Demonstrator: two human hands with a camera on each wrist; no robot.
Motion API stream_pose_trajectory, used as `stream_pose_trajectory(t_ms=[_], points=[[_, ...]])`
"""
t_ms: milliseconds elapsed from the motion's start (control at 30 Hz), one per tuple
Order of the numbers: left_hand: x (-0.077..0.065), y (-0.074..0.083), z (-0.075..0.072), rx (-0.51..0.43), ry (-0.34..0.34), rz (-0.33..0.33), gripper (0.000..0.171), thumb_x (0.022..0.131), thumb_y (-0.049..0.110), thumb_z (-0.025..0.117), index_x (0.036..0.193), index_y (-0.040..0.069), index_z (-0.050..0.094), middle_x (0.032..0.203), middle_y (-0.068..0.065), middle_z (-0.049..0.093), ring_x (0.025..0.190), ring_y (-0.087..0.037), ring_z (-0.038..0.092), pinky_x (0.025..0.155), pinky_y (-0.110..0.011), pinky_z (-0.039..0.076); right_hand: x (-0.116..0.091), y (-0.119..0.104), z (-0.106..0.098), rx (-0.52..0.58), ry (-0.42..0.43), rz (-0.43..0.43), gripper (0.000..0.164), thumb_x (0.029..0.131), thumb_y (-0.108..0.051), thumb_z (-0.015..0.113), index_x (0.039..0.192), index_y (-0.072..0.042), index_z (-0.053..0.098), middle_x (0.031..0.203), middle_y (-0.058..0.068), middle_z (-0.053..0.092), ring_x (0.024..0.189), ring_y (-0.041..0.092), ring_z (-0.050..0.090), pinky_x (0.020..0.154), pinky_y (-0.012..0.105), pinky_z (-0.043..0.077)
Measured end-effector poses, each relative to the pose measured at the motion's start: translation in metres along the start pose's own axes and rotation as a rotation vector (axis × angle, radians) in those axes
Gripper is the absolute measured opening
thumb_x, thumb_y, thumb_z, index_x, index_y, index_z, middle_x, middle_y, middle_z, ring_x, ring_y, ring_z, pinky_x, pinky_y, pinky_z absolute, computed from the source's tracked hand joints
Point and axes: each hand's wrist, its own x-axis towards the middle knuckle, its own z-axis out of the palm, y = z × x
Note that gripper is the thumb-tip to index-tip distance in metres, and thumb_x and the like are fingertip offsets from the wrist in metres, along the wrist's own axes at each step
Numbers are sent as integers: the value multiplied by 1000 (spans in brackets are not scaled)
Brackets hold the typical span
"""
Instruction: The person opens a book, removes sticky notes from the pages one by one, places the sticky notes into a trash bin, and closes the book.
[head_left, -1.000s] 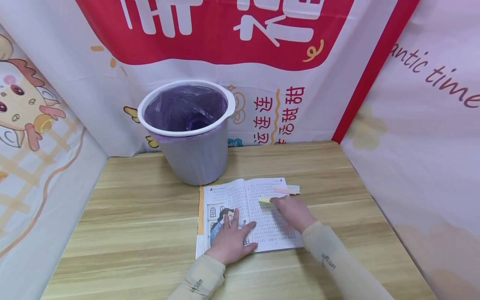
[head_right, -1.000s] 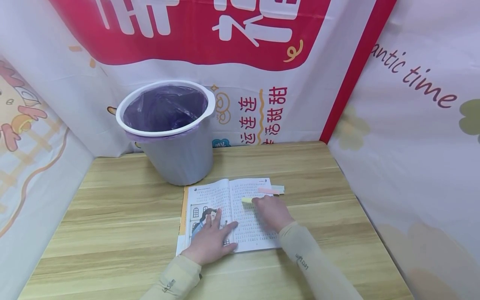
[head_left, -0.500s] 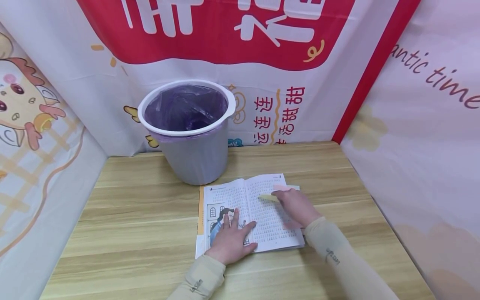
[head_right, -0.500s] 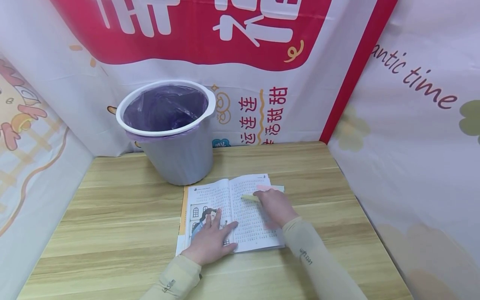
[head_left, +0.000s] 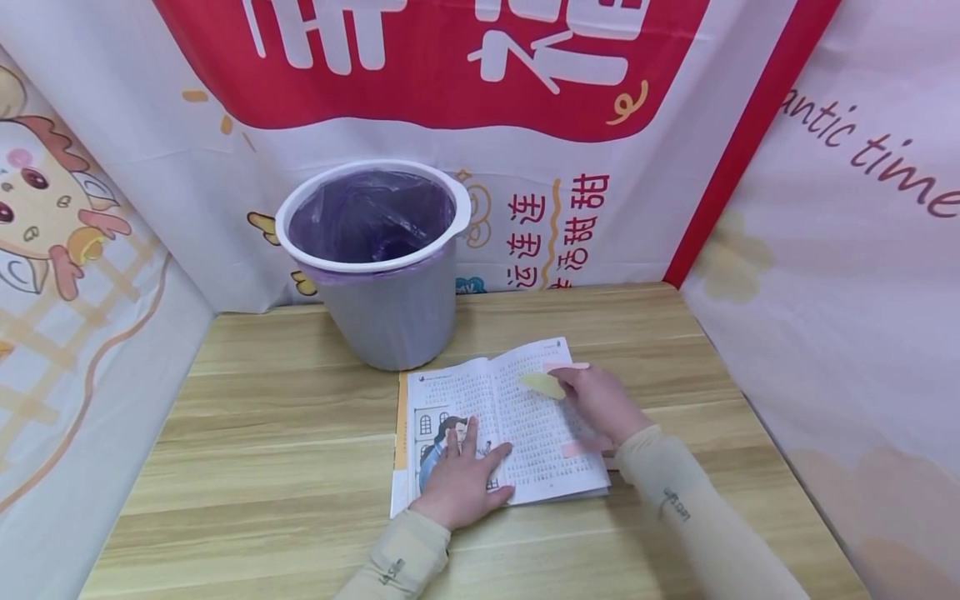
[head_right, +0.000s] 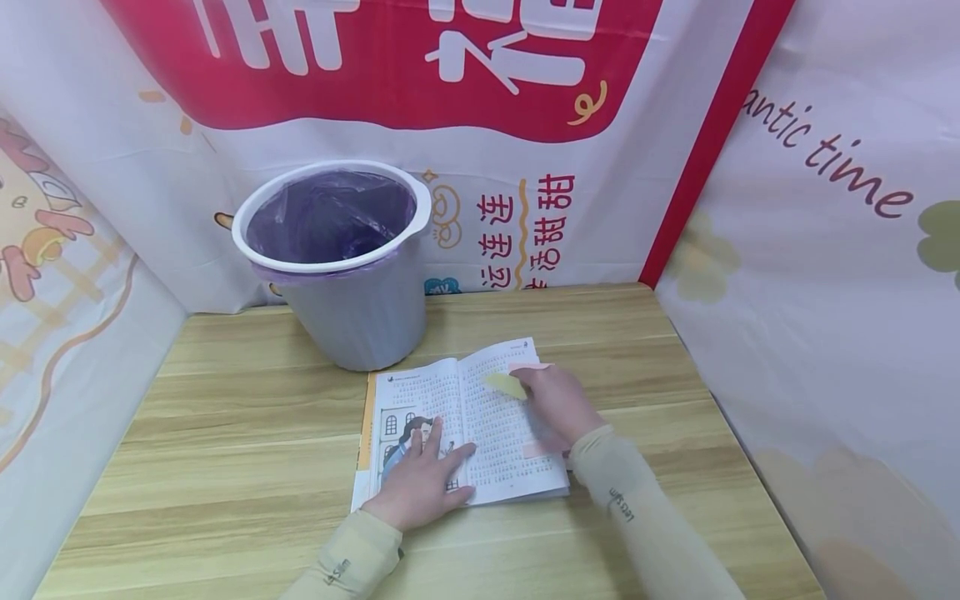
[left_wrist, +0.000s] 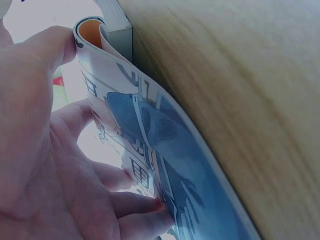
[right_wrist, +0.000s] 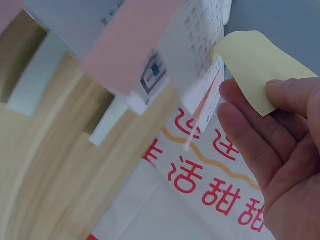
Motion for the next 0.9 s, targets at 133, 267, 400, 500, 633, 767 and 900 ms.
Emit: stream_pose_trajectory(t_ms=[133, 267, 400, 500, 633, 767, 900], points=[[-1, 0, -1, -7, -5, -2, 68, 84, 66, 52, 145, 39, 47, 160, -26, 18, 139, -60, 24, 106, -65, 33, 3, -1, -10, -26, 37, -20, 36, 95, -18, 58, 130, -17, 66, 120, 6, 71, 107, 27, 70, 95, 41, 52], [-1, 0, -1, -14, -7, -4, 68, 84, 66, 52, 145, 39, 46, 160, -26, 18, 139, -60, 24, 106, -66, 33, 6, 1, -17, -60, 108, -85, 33, 94, -16, 60, 125, -11, 69, 114, 11, 73, 100, 29, 72, 88, 40, 55], [-1, 0, -1, -16, -7, -4, 68, 84, 66, 52, 145, 39, 46, 161, -26, 18, 139, -60, 24, 106, -65, 33, 9, 3, -23, -65, 158, -125, 30, 92, -13, 61, 120, -9, 72, 109, 11, 74, 92, 26, 73, 82, 37, 57], [-1, 0, -1, -15, -9, -6, 68, 84, 66, 52, 145, 39, 46, 161, -26, 17, 139, -60, 24, 107, -65, 32, 11, 3, -29, -59, 169, -119, 29, 93, -13, 61, 119, -9, 72, 107, 11, 75, 86, 22, 73, 78, 36, 58], [-2, -1, -2, -14, -13, -9, 68, 84, 67, 51, 145, 40, 46, 161, -25, 17, 140, -60, 23, 106, -65, 32, 14, 1, -45, -34, 183, -125, 30, 92, -12, 61, 119, -4, 71, 100, 12, 75, 75, 18, 68, 72, 34, 58], [-2, -1, -2, -15, -17, -12, 68, 83, 67, 51, 145, 40, 46, 161, -25, 16, 140, -60, 23, 106, -66, 32, 20, -6, -69, -28, 251, -192, 27, 91, -8, 62, 115, 0, 72, 84, 11, 74, 63, 17, 61, 65, 33, 57], [-1, -1, -1, -15, -19, -10, 68, 83, 68, 51, 145, 40, 46, 161, -25, 17, 140, -59, 23, 105, -67, 33, 30, -19, -98, -74, 379, -304, 24, 90, -7, 62, 111, -3, 74, 89, 12, 75, 67, 22, 66, 68, 35, 58]])
